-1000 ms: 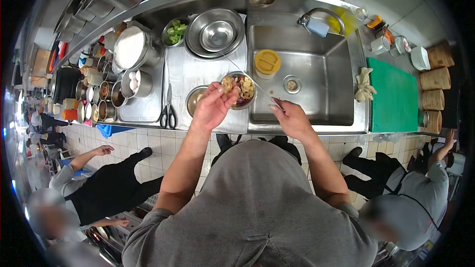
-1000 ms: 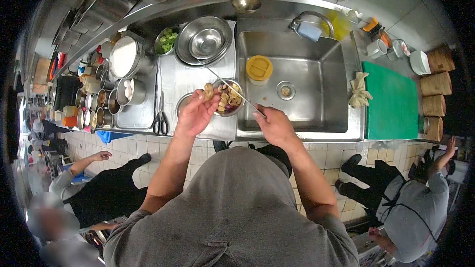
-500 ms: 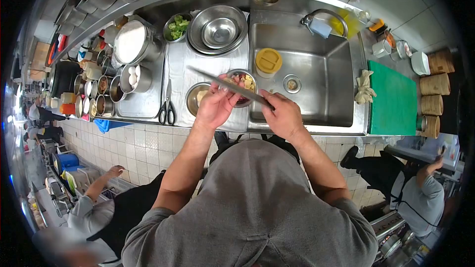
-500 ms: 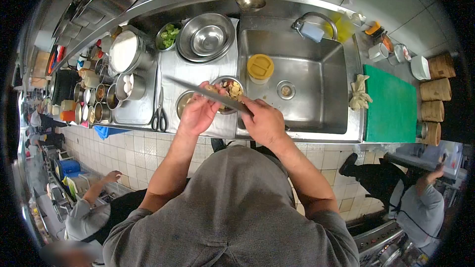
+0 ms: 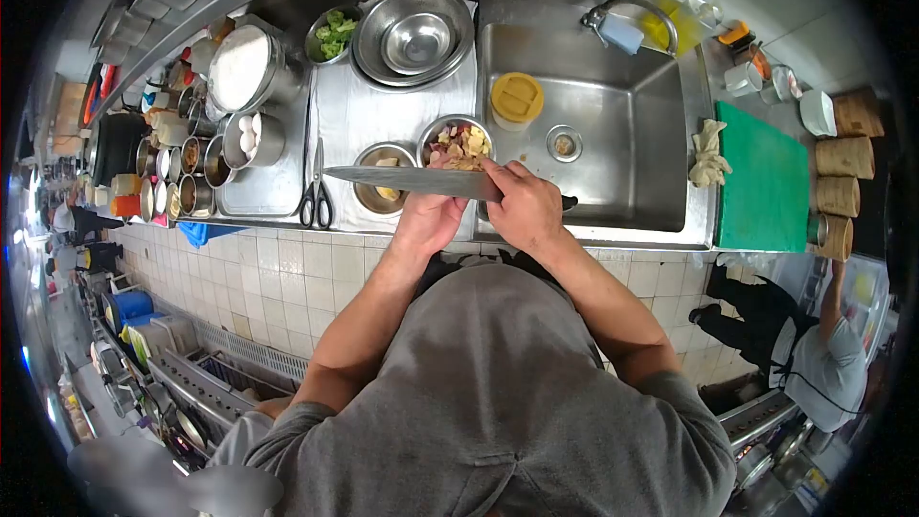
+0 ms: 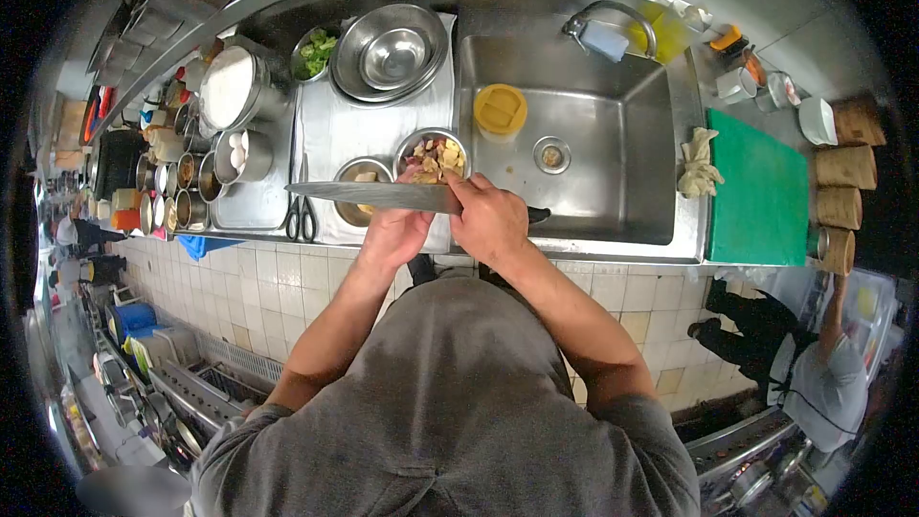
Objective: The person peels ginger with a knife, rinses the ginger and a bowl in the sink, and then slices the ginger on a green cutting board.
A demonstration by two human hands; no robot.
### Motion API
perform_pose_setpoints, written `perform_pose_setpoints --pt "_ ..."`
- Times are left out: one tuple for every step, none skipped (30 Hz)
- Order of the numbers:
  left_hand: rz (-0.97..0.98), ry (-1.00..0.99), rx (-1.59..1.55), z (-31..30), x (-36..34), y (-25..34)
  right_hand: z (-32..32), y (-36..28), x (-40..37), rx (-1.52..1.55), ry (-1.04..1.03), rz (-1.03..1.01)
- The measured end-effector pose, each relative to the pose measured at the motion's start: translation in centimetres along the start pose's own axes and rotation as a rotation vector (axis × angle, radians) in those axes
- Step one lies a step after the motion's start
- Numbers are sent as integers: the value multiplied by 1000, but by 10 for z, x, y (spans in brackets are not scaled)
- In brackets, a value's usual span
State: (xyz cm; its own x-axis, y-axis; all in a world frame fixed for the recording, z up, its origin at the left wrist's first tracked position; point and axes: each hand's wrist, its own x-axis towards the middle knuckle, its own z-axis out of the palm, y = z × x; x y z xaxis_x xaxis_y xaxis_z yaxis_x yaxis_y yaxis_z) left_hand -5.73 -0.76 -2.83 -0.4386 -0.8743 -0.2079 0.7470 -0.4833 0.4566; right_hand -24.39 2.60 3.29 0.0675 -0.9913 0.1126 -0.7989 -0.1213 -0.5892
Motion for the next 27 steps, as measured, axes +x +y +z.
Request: perform_pose_setpoints --pt "1 9 -3 -4 -2 -1 3 1 -1 3 -9 0" --pt "-5 14 8 -8 -3 -2 6 3 -2 -4 -27 -3" --pt "-10 18 19 -8 -5 -2 8 4 -2 -12 -44 -8" --pt "-9 23 16 -9 -5 -2 9 4 -3 -11 -51 -8" --pt "-13 30 25 -9 -5 -1 10 3 -3 -30 -66 -6" --pt "-17 34 35 -9 -5 -1 11 3 -2 -50 -80 -4" --pt "-18 35 34 -13 -6 -1 12 5 -2 -50 -82 -3" --pt "-24 32 50 -18 -8 0 15 7 -2 -54 -104 4" --pt "-32 27 66 -20 -9 2 18 11 -1 -58 -125 11" --pt "-32 27 65 -22 -11 4 21 16 -1 -60 -125 12" --pt "-50 66 91 -24 -14 6 24 24 0 -41 -163 33" --pt "-67 105 118 -24 -16 8 26 32 1 -22 -200 54" --pt "-66 105 118 -19 -17 13 29 41 2 -22 -200 53" --pt "-98 97 122 -14 -19 17 31 50 3 -40 -239 97" --pt "-129 89 125 -10 -20 21 28 54 4 -59 -277 140" --pt "-128 88 125 -16 -19 21 25 57 4 -60 -322 189" --pt "-119 98 130 -26 -16 19 25 56 4 -59 -322 187" --pt "-111 109 134 -30 -15 19 26 55 3 -50 -302 184" --pt "-112 108 134 -33 -14 17 25 54 2 -41 -281 182" --pt "-82 99 110 -35 -12 15 26 51 0 -43 -278 183" --pt "-54 90 87 -35 -11 14 27 44 -2 -37 -239 135" --pt "-56 88 88 -30 -10 13 28 36 -3 -30 -200 87" --pt "-49 53 64 -26 -9 13 28 28 -4 -29 -197 88" --pt "-42 18 41 -21 -9 12 26 20 -5 -14 -179 67" --pt "-44 18 43 -16 -9 11 26 15 -5 0 -160 48" --pt "-42 25 52 -12 -8 10 27 11 -5 -13 -128 39" --pt "-40 31 60 -10 -8 9 25 12 -5 -14 -125 41"
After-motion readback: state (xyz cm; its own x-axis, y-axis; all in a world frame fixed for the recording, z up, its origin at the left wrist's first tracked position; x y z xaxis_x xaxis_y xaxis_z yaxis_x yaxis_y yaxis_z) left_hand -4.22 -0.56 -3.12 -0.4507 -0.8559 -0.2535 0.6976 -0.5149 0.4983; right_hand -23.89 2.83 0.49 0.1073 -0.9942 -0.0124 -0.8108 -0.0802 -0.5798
